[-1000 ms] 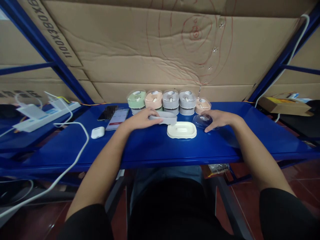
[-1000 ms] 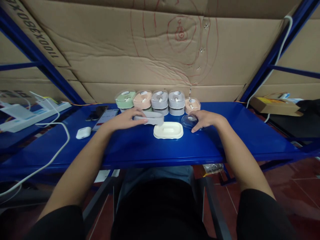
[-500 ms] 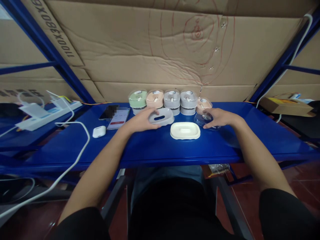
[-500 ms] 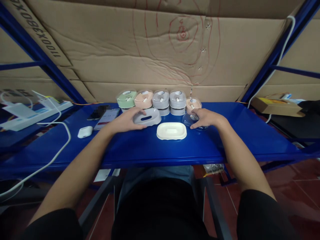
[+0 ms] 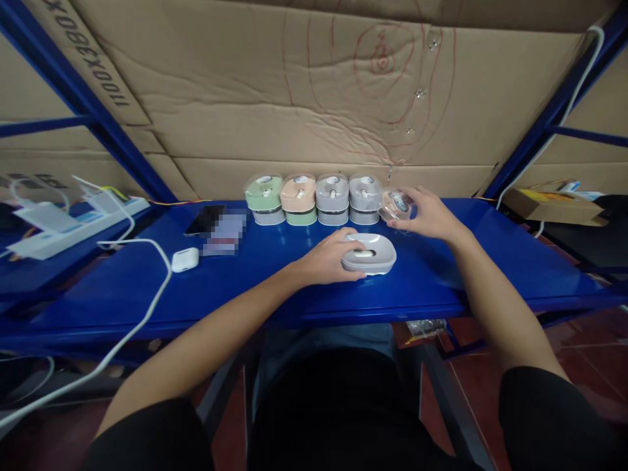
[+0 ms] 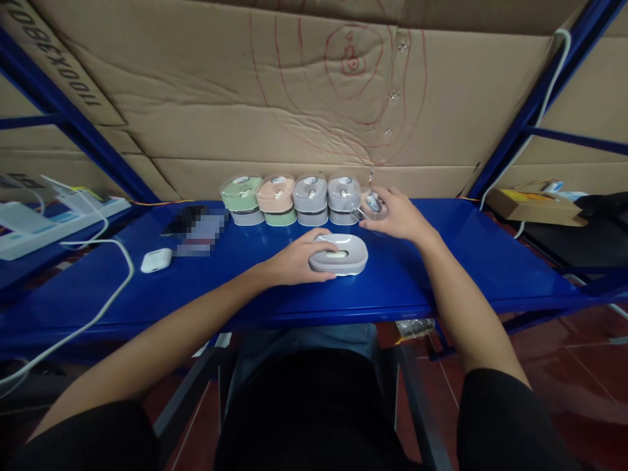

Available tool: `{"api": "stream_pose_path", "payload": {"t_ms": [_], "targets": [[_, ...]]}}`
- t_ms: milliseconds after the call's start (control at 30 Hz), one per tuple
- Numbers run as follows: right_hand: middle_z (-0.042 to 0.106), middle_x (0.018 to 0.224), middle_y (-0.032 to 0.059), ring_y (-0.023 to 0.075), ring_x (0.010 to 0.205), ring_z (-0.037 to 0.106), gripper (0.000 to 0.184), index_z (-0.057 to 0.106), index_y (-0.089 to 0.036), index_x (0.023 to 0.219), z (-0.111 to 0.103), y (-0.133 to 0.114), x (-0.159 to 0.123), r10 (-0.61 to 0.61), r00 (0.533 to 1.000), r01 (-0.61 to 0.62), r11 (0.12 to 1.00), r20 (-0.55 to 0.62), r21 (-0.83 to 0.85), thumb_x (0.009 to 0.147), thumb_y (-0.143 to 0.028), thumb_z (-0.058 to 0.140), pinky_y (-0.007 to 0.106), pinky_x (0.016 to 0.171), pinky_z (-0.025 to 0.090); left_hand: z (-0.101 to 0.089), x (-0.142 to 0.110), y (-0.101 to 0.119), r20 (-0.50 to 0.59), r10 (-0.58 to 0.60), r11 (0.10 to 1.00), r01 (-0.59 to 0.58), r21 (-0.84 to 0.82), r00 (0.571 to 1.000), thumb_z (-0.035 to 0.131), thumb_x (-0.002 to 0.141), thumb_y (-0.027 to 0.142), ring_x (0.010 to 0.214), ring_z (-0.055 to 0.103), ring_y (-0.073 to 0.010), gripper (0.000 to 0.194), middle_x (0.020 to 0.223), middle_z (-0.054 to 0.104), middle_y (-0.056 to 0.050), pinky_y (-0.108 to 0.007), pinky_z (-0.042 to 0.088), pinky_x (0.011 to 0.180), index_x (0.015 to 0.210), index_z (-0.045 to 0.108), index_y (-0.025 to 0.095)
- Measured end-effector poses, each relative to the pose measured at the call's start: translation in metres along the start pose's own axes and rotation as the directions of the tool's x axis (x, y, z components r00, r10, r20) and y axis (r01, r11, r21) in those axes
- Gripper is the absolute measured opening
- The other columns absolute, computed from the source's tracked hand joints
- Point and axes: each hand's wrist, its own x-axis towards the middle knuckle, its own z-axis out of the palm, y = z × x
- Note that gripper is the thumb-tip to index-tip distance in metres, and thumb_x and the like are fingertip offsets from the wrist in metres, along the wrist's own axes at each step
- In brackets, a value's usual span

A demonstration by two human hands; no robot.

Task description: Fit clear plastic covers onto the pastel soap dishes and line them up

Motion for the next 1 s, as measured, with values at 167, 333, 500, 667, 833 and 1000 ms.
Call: {"api": "stream_pose_path", "payload": {"t_ms": [167,333,500,667,833,1000], "targets": [[0.07,0.15,0.0212,0.046,0.133,0.068,0.105,0.062,-0.02,0.163,0.006,-0.011,-0.001,-0.102,0.995,0.103,0.989,-0.016,0.103,0.078,-0.077,0.088,0.064,0.118,0.052,-0.002,-0.005,-0.012,0.014,-0.065,0.994,0.066,-0.092,0.998,0.097,0.078,0.053,0.155,0.057,-0.0412,0.092,0.163,0.059,-0.015,-0.059,0.044,0.134,0.157,0.06,0.025],[0.071,0.153,0.0149,0.0426,0.136,0.068,0.098,0.066,-0.028,0.162,0.015,-0.03,-0.006,-0.284,0.943,0.245,0.946,0.176,0.215,0.077,-0.071,0.092,0.063,0.12,0.053,0.009,-0.003,-0.024,-0.006,-0.151,0.958,0.144,-0.246,0.989,0.105,0.066,0.056,0.161,0.052,-0.0497,0.144,0.171,0.052,-0.029,-0.07,0.043,0.131,0.179,0.023,0.021],[0.073,0.145,0.0122,0.0395,0.13,0.069,0.093,0.066,-0.031,0.163,0.034,-0.051,-0.01,-0.425,0.859,0.341,0.891,0.287,0.299,0.081,-0.064,0.093,0.062,0.118,0.055,0.013,-0.003,-0.03,-0.02,-0.203,0.933,0.187,-0.308,0.979,0.108,0.061,0.057,0.157,0.056,-0.053,0.156,0.17,0.056,-0.029,-0.076,0.047,0.126,0.183,0.014,0.028],[0.069,0.141,0.0119,0.0376,0.13,0.067,0.092,0.059,-0.034,0.169,0.051,-0.055,-0.01,-0.443,0.853,0.355,0.88,0.276,0.317,0.087,-0.063,0.088,0.06,0.116,0.056,0.01,-0.003,-0.033,-0.039,-0.198,0.939,0.178,-0.295,0.979,0.109,0.061,0.052,0.153,0.061,-0.0526,0.153,0.165,0.061,-0.028,-0.076,0.051,0.122,0.182,0.019,0.028],[0.066,0.145,0.0132,0.0371,0.13,0.067,0.092,0.057,-0.031,0.171,0.054,-0.052,-0.009,-0.443,0.85,0.357,0.882,0.284,0.307,0.09,-0.066,0.083,0.058,0.116,0.056,0.007,-0.004,-0.034,-0.056,-0.189,0.945,0.166,-0.282,0.98,0.109,0.059,0.055,0.156,0.058,-0.0533,0.148,0.164,0.061,-0.028,-0.075,0.049,0.123,0.179,0.027,0.024],[0.07,0.136,0.0144,0.0369,0.12,0.07,0.09,0.061,-0.026,0.167,0.055,-0.061,-0.013,-0.407,0.861,0.347,0.909,0.304,0.231,0.09,-0.068,0.082,0.057,0.109,0.059,0.002,-0.005,-0.028,-0.048,-0.187,0.963,0.173,-0.205,0.981,0.107,0.061,0.059,0.158,0.055,-0.0514,0.137,0.17,0.056,-0.026,-0.07,0.048,0.127,0.173,0.038,0.021]]}}
